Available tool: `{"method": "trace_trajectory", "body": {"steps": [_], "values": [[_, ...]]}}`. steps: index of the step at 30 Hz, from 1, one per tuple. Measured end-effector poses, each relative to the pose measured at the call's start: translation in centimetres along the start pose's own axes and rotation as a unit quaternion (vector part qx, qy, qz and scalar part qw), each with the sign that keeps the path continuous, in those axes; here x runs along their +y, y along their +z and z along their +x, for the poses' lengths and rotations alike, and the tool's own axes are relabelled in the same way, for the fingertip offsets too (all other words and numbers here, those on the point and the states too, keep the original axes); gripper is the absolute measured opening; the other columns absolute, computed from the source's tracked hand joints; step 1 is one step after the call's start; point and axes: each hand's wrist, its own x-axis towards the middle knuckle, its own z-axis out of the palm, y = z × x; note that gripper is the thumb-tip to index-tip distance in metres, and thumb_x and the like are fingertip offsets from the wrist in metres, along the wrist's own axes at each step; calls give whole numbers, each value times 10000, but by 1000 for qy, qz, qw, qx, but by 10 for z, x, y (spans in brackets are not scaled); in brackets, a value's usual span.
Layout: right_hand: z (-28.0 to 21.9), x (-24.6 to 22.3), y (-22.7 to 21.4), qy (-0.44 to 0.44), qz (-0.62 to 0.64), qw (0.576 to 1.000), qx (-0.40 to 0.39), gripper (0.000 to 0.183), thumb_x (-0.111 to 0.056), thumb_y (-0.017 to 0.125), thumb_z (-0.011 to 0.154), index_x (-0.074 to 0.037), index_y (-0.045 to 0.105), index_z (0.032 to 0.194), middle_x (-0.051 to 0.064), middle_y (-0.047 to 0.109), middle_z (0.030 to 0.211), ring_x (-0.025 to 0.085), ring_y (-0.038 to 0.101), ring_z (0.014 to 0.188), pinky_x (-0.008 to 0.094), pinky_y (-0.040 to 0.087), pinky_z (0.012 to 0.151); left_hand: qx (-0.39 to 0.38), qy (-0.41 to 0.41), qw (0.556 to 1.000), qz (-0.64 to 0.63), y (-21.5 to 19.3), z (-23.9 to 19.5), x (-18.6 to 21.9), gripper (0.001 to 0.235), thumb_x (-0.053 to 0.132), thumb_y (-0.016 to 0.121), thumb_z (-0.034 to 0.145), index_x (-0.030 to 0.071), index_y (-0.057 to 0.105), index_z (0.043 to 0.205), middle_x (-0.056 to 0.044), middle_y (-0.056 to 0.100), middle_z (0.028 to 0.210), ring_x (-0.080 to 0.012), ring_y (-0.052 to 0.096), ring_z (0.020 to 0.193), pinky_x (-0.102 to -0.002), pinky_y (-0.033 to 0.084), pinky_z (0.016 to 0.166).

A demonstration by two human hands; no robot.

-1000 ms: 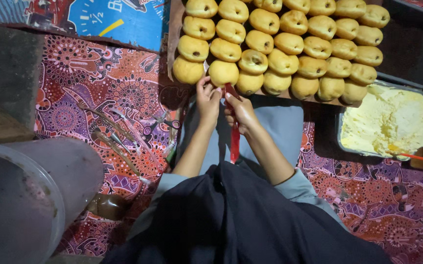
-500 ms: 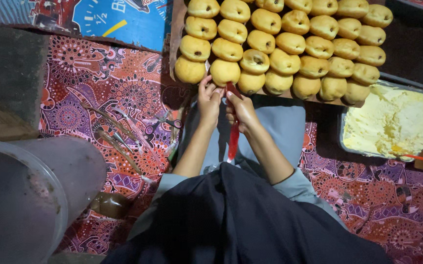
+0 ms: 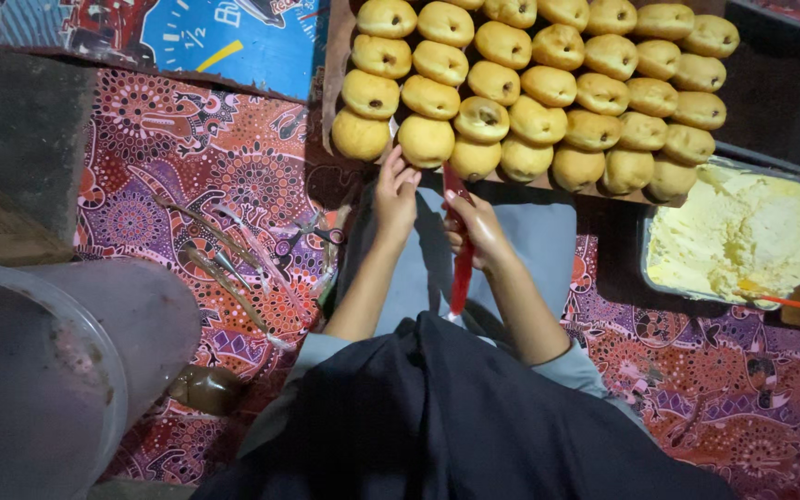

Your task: The person fills rows of donuts with brown and red fillings using piping bags. They systematically inject each donut, switching between fillings and occasionally adjusting the bags.

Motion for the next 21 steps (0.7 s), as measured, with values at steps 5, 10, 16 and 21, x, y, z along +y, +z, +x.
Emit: {"method": "trace_trajectory", "body": {"steps": [5,10,16,21], "values": [[-3,-35,1,-47,-114,992,13,237,-328,626,998,-130,520,921,-33,403,577,83,346,405,269,254,358,18,47,984,173,-5,-34,9,476,-51,528,989,11,470,1458,-155,521,1462,-237,645,1240,-323,517,1014],[21,-67,12,-48,-193,979,47,193,-305,618,996,-129,561,942,-29,436,590,85,363,407,267,279,362,20,118,917,380,-4,-91,35,389,-16,570,926,18,610,1312,-184,598,1291,-309,656,1093,-384,541,945],[47,-75,25,-41,-211,973,80,206,-306,624,986,-114,570,935,-16,476,595,96,373,388,276,279,347,-11,192,844,501,-5,-89,73,306,39,606,878,32,659,1180,-157,634,1196,-377,578,1121,-463,461,1002],[55,-78,34,6,-157,982,101,220,-318,615,993,-124,546,917,-20,423,575,85,326,374,257,239,343,-24,174,843,509,-15,-73,94,276,47,613,871,51,670,1141,-134,641,1171,-360,578,1091,-461,461,980]]}}
